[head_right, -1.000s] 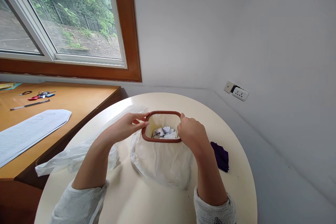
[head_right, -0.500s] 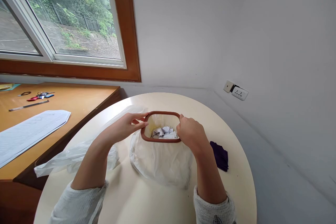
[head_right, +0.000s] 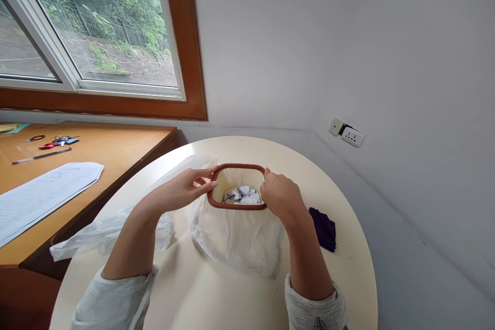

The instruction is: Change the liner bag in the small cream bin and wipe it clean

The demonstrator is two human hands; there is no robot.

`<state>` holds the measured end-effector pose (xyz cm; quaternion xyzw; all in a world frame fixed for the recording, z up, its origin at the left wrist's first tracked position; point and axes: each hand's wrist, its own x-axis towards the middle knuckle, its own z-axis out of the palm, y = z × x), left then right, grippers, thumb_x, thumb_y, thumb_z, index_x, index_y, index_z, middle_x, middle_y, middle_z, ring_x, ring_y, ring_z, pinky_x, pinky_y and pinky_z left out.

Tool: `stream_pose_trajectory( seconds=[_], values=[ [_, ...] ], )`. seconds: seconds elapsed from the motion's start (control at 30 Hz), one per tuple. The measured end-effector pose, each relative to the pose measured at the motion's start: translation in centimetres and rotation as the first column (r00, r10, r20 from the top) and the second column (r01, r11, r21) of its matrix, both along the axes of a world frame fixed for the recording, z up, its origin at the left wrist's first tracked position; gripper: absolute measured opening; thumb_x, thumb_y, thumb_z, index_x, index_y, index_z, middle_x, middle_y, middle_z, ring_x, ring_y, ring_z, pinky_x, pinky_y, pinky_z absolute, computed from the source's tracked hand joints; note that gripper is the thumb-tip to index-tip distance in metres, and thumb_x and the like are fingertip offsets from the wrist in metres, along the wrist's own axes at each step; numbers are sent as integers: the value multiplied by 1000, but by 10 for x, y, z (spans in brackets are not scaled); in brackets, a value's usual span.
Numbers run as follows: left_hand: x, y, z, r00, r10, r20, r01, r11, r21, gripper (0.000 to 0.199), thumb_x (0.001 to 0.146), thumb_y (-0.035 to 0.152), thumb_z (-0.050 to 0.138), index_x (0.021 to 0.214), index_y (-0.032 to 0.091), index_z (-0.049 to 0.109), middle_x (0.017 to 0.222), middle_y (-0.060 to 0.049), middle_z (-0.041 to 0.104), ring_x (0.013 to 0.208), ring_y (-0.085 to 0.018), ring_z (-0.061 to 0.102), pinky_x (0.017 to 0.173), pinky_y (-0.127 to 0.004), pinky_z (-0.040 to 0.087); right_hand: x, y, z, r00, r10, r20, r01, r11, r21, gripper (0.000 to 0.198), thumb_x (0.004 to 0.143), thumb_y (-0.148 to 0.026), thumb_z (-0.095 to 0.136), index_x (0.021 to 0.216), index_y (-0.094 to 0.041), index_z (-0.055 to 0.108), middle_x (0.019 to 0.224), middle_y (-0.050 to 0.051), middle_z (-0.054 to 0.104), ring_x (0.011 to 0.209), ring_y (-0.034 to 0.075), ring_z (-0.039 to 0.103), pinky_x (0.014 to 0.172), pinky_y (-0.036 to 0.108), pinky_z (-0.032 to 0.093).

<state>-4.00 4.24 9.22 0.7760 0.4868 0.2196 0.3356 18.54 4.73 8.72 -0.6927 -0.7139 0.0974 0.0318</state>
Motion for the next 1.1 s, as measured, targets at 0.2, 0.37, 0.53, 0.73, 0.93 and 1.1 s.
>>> stream_pose_trajectory(
  seconds=[0.2, 0.37, 0.53, 0.73, 0.93, 1.1],
  values=[
    [-4, -3, 4, 984, -179, 3, 179, 984, -20, 60, 78, 49, 53, 132, 30, 36, 111, -4, 60, 93, -19, 56, 80, -31, 44, 1, 0, 1, 1000, 13, -12, -13, 1000, 4, 35, 88, -22, 30, 117, -19, 49, 80, 6, 62, 69, 17, 54, 52, 25, 27],
    [-3, -4, 5, 983, -182, 20, 183, 981, -69, 66, 78, 49, 55, 136, 33, 27, 114, -3, 58, 93, -19, 55, 83, -33, 44, 2, 0, 0, 1000, 23, -18, -23, 1000, -2, 34, 86, -20, 31, 115, -18, 49, 73, 4, 60, 64, 16, 52, 51, 25, 26],
    [-2, -5, 5, 985, -171, 31, 173, 980, -93, 68, 78, 46, 56, 137, 34, 24, 118, -4, 55, 98, -20, 55, 87, -35, 43, 2, 1, 0, 999, 33, -20, -33, 999, 25, 31, 86, -20, 31, 109, -18, 51, 72, 4, 60, 63, 16, 51, 51, 25, 26],
    [-2, -4, 3, 987, -158, 23, 160, 983, -95, 71, 76, 48, 57, 137, 35, 23, 121, -5, 53, 101, -22, 55, 86, -36, 43, 1, 0, 1, 999, 28, -18, -27, 1000, 15, 31, 85, -19, 31, 110, -19, 50, 73, 5, 60, 63, 16, 52, 50, 25, 25],
    [-4, -4, 0, 990, -141, 16, 142, 985, -93, 74, 74, 48, 59, 138, 36, 22, 121, -5, 54, 99, -22, 56, 82, -34, 45, 1, 0, 1, 999, 25, -27, -25, 1000, 17, 31, 85, -20, 31, 109, -19, 51, 74, 5, 60, 63, 16, 52, 50, 25, 26],
    [-3, -4, 1, 989, -143, 27, 145, 986, -83, 73, 74, 47, 60, 137, 34, 25, 121, -5, 54, 97, -21, 56, 83, -34, 45, 1, 0, 1, 1000, 25, -17, -25, 1000, 18, 32, 85, -19, 31, 110, -19, 51, 72, 5, 60, 61, 16, 51, 50, 25, 26]
  ],
)
